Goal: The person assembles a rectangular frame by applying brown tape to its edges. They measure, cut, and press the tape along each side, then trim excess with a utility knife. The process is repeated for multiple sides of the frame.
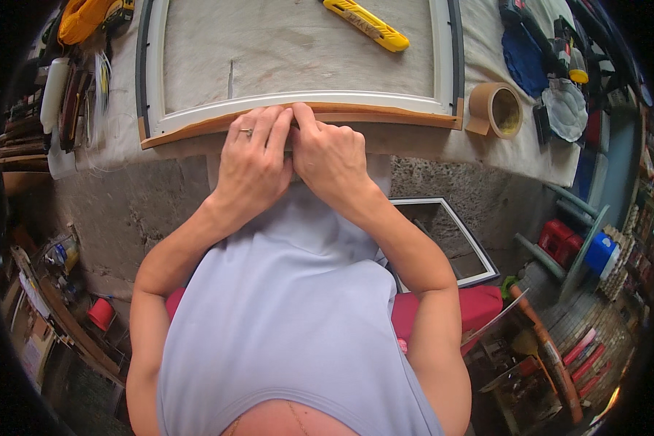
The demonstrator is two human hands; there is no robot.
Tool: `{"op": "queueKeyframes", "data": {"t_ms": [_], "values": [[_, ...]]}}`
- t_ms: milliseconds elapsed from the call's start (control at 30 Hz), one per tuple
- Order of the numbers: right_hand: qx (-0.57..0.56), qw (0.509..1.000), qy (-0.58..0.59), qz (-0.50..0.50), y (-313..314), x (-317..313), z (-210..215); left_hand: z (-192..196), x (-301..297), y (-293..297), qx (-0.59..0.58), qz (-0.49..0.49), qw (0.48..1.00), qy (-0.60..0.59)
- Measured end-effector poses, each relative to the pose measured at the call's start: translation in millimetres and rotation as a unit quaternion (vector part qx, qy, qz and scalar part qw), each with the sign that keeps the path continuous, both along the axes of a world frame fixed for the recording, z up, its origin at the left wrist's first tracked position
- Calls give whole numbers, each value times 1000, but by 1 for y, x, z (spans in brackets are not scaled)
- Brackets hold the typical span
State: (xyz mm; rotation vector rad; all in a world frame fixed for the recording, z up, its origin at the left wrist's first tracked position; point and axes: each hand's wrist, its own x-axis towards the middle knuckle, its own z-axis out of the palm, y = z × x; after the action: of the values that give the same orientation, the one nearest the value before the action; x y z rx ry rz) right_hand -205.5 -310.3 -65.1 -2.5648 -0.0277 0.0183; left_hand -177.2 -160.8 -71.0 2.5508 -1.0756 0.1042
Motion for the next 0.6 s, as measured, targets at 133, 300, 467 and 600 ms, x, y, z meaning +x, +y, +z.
{"op": "queueKeyframes", "data": {"t_ms": [133,300,467,600], "values": [[-37,999,4,-22,-16,-6,-3,-11,10,5,-8,15,999,-35],[-62,995,13,-75,-66,-17,5,-8,17,12,-7,4,1000,-13],[-54,989,32,-134,-93,-28,5,11,32,8,-24,-43,999,11],[-20,985,-27,-168,-96,-34,4,14,60,-7,-41,-95,994,35]]}}
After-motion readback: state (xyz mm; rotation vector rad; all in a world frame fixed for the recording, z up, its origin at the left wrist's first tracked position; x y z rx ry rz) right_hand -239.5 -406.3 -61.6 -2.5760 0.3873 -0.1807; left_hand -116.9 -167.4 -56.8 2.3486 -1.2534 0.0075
